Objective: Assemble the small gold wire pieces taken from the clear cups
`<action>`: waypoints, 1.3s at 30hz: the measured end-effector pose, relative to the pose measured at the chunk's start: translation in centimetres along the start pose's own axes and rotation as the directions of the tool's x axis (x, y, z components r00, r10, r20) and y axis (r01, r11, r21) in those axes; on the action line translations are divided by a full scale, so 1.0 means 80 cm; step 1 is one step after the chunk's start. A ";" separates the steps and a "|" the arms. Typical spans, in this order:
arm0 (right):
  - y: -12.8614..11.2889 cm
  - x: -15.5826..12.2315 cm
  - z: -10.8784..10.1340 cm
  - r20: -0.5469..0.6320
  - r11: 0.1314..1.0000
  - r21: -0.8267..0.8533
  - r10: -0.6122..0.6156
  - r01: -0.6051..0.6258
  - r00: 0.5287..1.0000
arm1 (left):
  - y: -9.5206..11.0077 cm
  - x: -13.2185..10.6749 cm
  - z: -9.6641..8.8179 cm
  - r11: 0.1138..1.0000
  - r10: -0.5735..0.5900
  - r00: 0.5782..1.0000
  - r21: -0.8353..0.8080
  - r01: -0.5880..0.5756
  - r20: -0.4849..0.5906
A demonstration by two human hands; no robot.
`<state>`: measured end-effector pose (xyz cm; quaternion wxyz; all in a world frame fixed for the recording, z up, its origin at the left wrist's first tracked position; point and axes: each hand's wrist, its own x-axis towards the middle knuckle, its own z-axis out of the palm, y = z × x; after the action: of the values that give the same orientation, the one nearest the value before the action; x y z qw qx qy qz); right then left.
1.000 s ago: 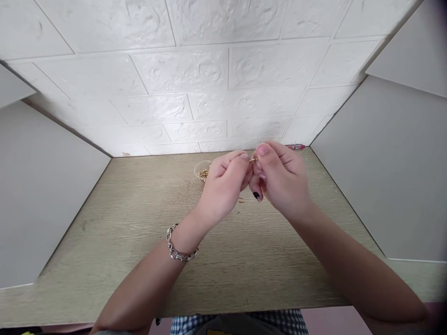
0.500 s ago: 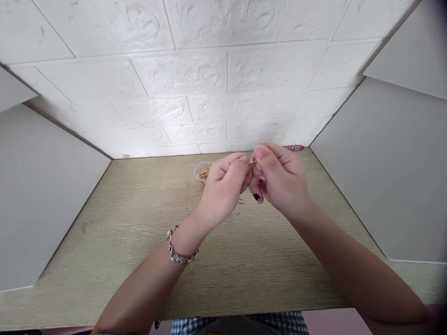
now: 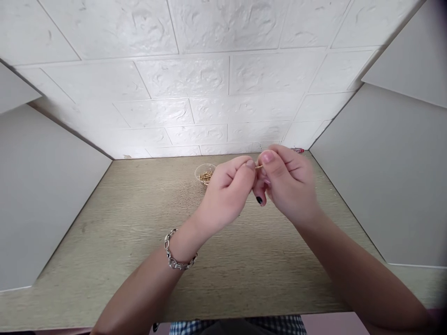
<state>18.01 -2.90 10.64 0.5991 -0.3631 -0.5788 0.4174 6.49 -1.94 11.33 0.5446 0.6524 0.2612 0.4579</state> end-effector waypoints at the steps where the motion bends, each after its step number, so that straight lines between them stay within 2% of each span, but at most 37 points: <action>1: -0.001 -0.001 0.000 -0.004 1.000 -0.006 -0.008 0.008 1.000 | 0.001 -0.001 0.001 1.000 -0.002 1.000 0.018 0.002 -0.005; 7: -0.002 -0.005 0.003 -0.036 0.999 -0.002 -0.052 0.052 0.998 | 0.001 -0.004 0.005 0.997 0.019 0.999 0.072 -0.016 -0.045; 12: -0.002 -0.005 0.003 -0.027 0.998 0.000 -0.067 0.067 0.997 | 0.000 -0.004 0.000 0.997 0.047 0.999 0.068 -0.048 0.018; 15: -0.004 -0.004 0.001 0.004 0.999 0.004 -0.048 0.047 0.999 | 0.002 -0.004 -0.005 0.982 0.079 0.995 0.165 -0.087 0.053; 18: -0.006 -0.003 0.000 0.030 1.000 0.026 0.008 -0.009 1.000 | 0.005 -0.005 -0.009 0.918 0.164 0.982 0.351 -0.186 0.090; 21: -0.008 -0.004 0.001 0.055 0.993 0.080 0.080 -0.085 0.995 | 0.008 -0.005 -0.011 0.783 0.295 0.947 0.536 -0.316 0.128; 23: -0.009 -0.005 0.002 0.076 0.984 0.133 0.110 -0.119 0.991 | 0.009 -0.005 -0.012 0.713 0.346 0.926 0.598 -0.366 0.154; 26: -0.010 -0.007 0.004 0.106 0.969 0.209 0.109 -0.129 0.988 | 0.009 -0.006 -0.012 0.677 0.368 0.912 0.621 -0.395 0.179; 31: -0.010 -0.008 0.005 0.132 0.959 0.261 0.082 -0.114 0.988 | 0.011 -0.008 -0.013 0.674 0.407 0.889 0.588 -0.447 0.209; 39: -0.015 -0.009 -0.004 0.123 0.997 0.074 -0.014 0.005 0.992 | 0.019 -0.010 -0.013 0.675 0.363 0.896 0.591 -0.442 0.255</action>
<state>18.41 -4.01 11.45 0.5771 -0.3116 -0.6007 0.4571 5.01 -2.53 12.55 0.1916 0.8637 0.2176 0.4121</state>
